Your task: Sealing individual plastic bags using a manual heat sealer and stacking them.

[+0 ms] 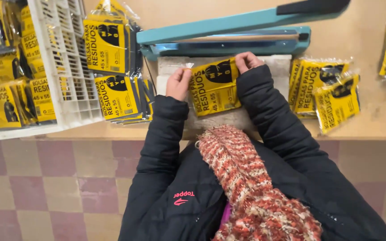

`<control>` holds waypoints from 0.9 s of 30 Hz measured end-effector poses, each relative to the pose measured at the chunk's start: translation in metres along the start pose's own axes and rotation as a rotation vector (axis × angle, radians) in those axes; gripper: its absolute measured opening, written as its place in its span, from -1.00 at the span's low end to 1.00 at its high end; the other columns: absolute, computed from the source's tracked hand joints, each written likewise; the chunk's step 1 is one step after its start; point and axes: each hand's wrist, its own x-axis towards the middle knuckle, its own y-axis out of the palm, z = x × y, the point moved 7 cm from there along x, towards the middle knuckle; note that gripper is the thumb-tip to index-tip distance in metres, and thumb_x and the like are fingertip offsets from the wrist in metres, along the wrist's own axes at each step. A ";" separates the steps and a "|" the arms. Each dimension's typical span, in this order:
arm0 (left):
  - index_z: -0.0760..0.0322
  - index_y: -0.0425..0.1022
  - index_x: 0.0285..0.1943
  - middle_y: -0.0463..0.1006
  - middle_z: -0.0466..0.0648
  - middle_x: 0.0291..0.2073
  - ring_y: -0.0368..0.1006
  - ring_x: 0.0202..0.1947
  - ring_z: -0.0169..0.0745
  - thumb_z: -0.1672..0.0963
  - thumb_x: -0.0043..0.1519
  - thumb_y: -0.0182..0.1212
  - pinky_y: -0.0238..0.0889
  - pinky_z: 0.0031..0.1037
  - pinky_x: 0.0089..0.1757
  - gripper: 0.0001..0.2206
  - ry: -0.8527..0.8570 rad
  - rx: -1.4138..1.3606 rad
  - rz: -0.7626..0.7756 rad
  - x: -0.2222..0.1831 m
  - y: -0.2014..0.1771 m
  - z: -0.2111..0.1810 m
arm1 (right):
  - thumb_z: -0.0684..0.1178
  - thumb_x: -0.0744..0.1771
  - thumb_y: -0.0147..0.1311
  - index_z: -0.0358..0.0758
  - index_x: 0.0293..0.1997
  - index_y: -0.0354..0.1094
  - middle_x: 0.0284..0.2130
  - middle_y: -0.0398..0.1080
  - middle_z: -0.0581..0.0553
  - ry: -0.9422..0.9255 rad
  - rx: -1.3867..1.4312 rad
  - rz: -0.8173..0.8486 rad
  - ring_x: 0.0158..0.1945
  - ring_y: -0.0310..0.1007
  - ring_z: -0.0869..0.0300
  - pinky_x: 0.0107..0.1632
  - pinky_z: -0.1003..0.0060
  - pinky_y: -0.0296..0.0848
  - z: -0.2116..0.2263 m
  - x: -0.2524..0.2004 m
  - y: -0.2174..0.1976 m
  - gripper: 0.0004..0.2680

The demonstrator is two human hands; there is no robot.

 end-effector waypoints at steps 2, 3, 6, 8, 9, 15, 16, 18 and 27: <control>0.40 0.55 0.01 0.57 -0.16 -0.28 0.42 -0.30 -0.49 0.13 0.40 0.18 0.33 -0.59 -0.23 -0.82 0.143 0.178 -0.019 0.013 -0.007 0.009 | -0.06 0.46 0.08 -0.25 -0.10 0.43 -0.35 0.44 0.08 0.003 -0.084 -0.050 -0.27 0.36 0.39 -0.15 0.40 0.39 0.005 0.005 0.003 -0.90; 0.45 0.57 0.00 0.59 -0.14 -0.27 0.45 -0.25 -0.47 0.15 0.42 0.24 0.37 -0.59 -0.16 -0.83 0.280 0.363 -0.024 0.016 -0.008 0.011 | -0.05 0.45 0.07 -0.25 -0.10 0.44 -0.36 0.46 0.07 0.005 -0.166 -0.114 -0.28 0.38 0.39 -0.17 0.40 0.40 0.006 0.005 0.002 -0.89; 0.44 0.51 0.09 0.65 -0.13 -0.18 0.55 -0.18 -0.47 0.13 0.36 0.25 0.43 -0.57 -0.12 -0.76 0.299 0.136 -0.029 0.028 0.003 -0.004 | -0.06 0.45 0.07 -0.25 -0.09 0.44 -0.37 0.47 0.01 -0.072 -0.265 -0.220 -0.27 0.42 0.35 -0.15 0.39 0.43 0.010 0.013 -0.004 -0.90; 0.39 0.53 0.05 0.67 -0.12 -0.24 0.57 -0.24 -0.44 0.11 0.32 0.28 0.45 -0.55 -0.17 -0.76 0.250 0.270 -0.065 0.034 0.007 -0.010 | -0.08 0.44 0.08 -0.26 -0.09 0.42 -0.36 0.46 -0.02 -0.134 -0.281 -0.248 -0.26 0.43 0.33 -0.14 0.37 0.44 0.009 0.024 -0.004 -0.91; 0.34 0.56 0.01 0.69 -0.11 -0.30 0.59 -0.29 -0.42 0.08 0.28 0.32 0.47 -0.53 -0.23 -0.76 0.200 0.406 -0.100 0.036 0.008 -0.011 | -0.09 0.44 0.10 -0.26 -0.09 0.41 -0.35 0.46 -0.05 -0.195 -0.294 -0.277 -0.24 0.44 0.31 -0.12 0.36 0.45 0.010 0.028 -0.005 -0.92; 0.23 0.32 -0.24 0.47 -0.02 -0.54 0.46 -0.46 0.11 0.06 0.13 0.42 0.28 -0.13 -0.35 -0.69 0.323 0.937 -0.464 0.037 0.021 -0.062 | -0.05 0.43 0.16 -0.24 -0.17 0.25 -0.40 0.43 -0.06 -0.176 -0.483 -0.258 -0.34 0.47 0.22 -0.22 0.30 0.47 0.035 0.044 -0.001 -0.85; 0.23 0.32 -0.24 0.47 -0.02 -0.54 0.46 -0.46 0.11 0.06 0.13 0.42 0.28 -0.13 -0.35 -0.69 0.322 0.937 -0.465 0.039 0.020 -0.060 | -0.05 0.43 0.16 -0.24 -0.17 0.25 -0.40 0.43 -0.06 -0.174 -0.483 -0.257 -0.34 0.47 0.22 -0.22 0.30 0.47 0.031 0.047 -0.002 -0.85; 0.23 0.30 -0.30 0.40 -0.03 -0.55 0.37 -0.43 0.13 0.06 0.10 0.46 0.24 -0.08 -0.36 -0.66 0.508 0.997 -0.472 0.037 0.024 -0.066 | -0.04 0.42 0.17 -0.24 -0.16 0.20 -0.40 0.44 -0.08 -0.213 -0.599 -0.261 -0.37 0.49 0.17 -0.25 0.27 0.50 0.026 0.050 -0.003 -0.82; 0.20 0.36 -0.29 0.45 -0.08 -0.53 0.37 -0.40 0.05 0.09 0.07 0.43 0.27 -0.13 -0.33 -0.73 0.531 1.004 -0.454 0.044 0.026 -0.066 | -0.10 0.41 0.28 -0.19 -0.28 0.28 -0.48 0.39 -0.15 -0.534 -0.857 -0.066 -0.41 0.44 0.04 -0.27 0.17 0.45 0.112 0.020 0.016 -0.81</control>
